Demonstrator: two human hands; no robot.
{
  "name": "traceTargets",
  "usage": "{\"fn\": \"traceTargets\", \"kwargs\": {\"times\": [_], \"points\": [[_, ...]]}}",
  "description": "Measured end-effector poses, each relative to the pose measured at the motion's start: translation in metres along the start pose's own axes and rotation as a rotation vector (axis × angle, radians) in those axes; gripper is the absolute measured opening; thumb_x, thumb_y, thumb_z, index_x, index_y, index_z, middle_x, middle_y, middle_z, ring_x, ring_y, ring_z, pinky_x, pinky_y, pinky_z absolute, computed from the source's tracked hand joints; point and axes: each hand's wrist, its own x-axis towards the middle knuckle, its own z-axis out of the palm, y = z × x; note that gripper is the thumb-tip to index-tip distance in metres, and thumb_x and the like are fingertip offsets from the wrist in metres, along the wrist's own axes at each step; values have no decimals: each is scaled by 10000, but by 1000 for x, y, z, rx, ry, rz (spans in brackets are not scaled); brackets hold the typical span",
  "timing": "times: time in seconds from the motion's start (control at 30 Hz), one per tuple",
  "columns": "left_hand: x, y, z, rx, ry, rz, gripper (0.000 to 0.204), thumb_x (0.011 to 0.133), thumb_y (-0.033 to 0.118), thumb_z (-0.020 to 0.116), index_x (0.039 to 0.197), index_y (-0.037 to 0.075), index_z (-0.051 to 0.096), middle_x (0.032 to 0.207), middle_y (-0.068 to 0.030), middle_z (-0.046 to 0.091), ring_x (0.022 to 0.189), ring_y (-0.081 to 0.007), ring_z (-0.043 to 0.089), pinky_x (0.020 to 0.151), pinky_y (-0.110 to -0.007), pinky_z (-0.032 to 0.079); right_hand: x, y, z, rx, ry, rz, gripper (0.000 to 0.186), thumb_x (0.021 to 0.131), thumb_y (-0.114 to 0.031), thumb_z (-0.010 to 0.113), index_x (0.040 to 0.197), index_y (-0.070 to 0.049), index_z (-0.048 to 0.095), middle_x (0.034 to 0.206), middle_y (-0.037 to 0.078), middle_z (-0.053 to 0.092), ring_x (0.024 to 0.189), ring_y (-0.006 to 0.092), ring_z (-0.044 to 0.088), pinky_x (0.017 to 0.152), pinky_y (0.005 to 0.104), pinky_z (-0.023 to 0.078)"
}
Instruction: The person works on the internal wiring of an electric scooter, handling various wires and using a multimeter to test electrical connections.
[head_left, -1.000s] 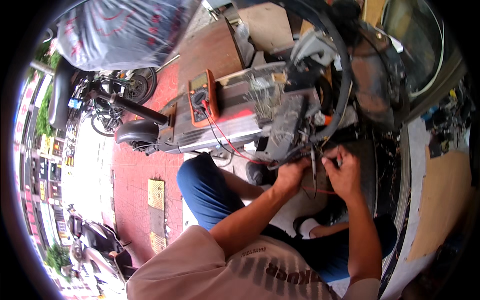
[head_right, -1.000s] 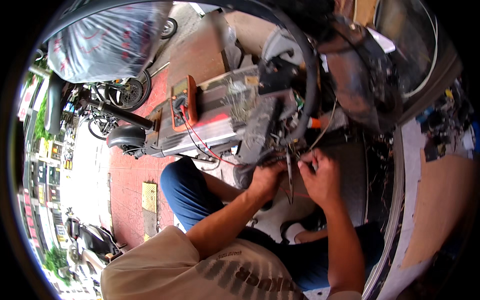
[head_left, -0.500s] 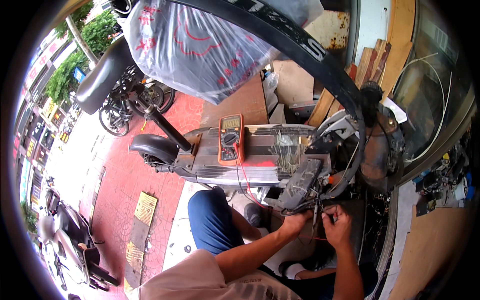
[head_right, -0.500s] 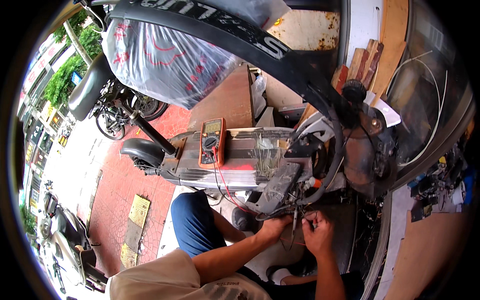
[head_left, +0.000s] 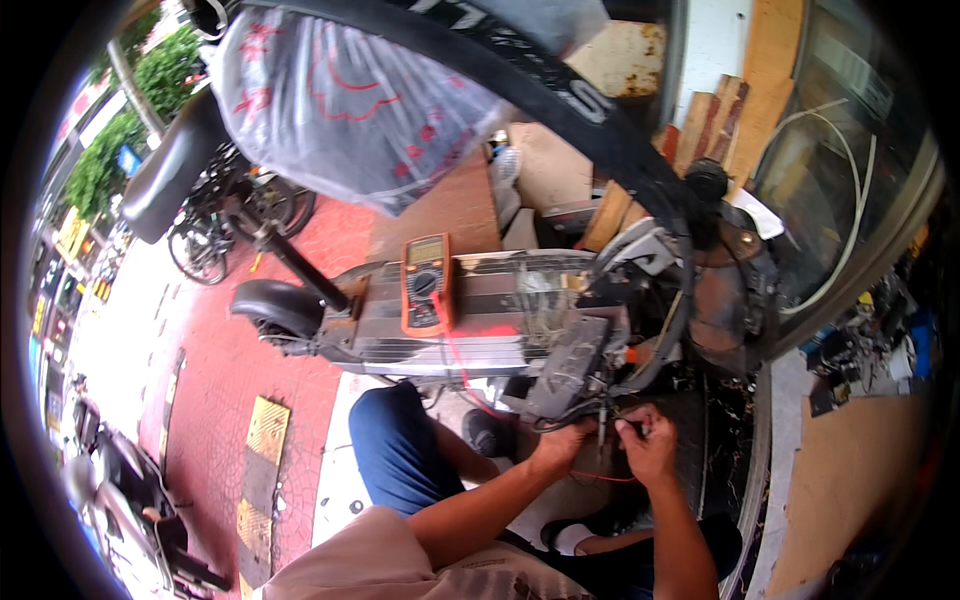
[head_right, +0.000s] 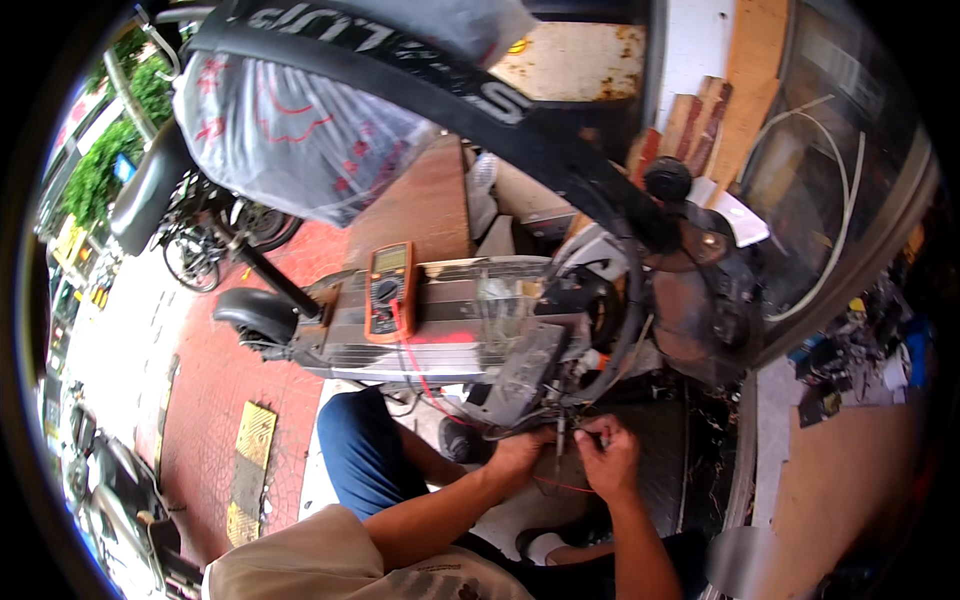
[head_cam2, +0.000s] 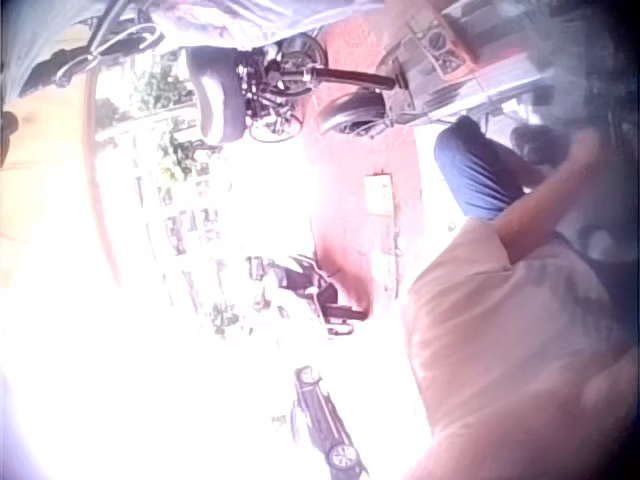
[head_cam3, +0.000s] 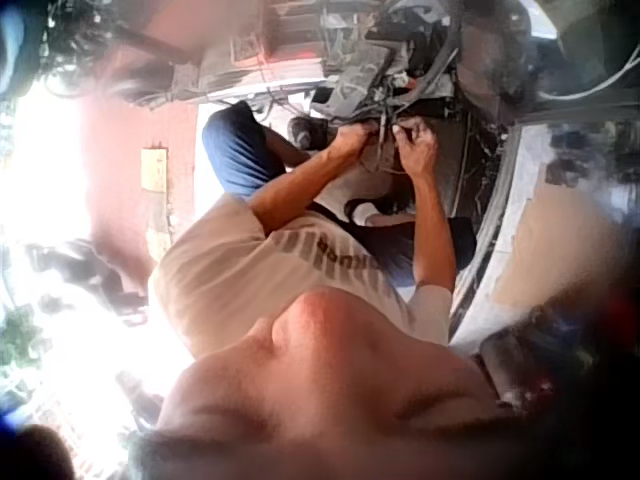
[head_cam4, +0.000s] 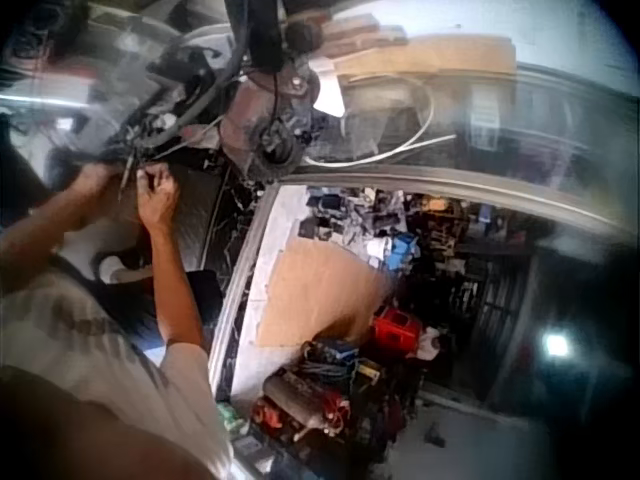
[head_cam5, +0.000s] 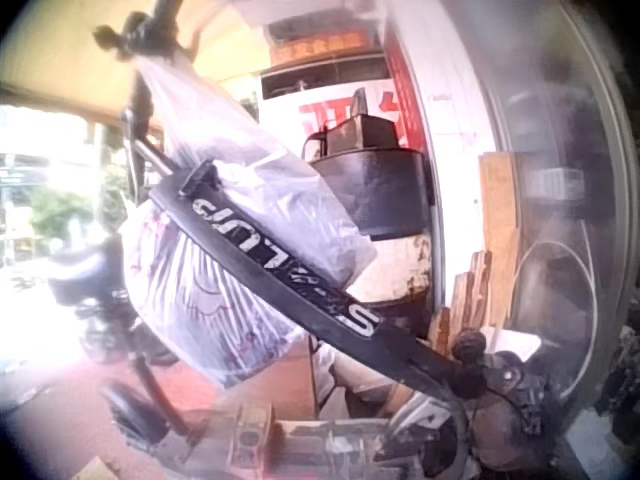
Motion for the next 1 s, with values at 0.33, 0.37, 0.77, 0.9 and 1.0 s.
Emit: {"fn": "traceTargets", "kwargs": {"times": [0.33,0.37,0.77,0.9,1.0], "points": [[3,0,-3,13,37,-18,278,905,52,690,1179,6,681,1086,-124,722,948,-261,704,830,-416,604,7,-12,-9,-78,-50,-129,116,878,-101,746,880,-18,664,699,71,678,543,174,634,580,332,472],[6,-2,-3,11,-11,46,275,909,35,689,1181,1,675,1080,-131,721,938,-273,711,819,-431,613,7,-14,-10,-77,-51,-109,116,878,-103,743,879,-17,665,694,68,678,545,173,636,587,328,472],[3,3,-7,-20,-73,29,227,952,42,648,1176,11,672,1076,-110,730,950,-255,720,831,-408,608,5,-14,-6,-96,-3,-192,130,840,-81,732,849,-4,627,774,121,684,683,298,624,663,381,484],[5,2,-7,-46,-105,21,231,971,59,634,1196,16,669,1101,-101,735,1002,-239,708,902,-378,579,2,-24,-7,-179,-12,-227,184,839,-90,732,859,-7,569,829,158,645,785,398,653,704,472,513],[-1,7,1,-37,-97,0,226,960,65,655,1180,20,678,1098,-96,739,1006,-234,708,910,-382,577,2,-26,-10,-194,-9,-204,180,835,-94,734,870,-1,584,859,158,655,802,396,660,713,475,520]]}}
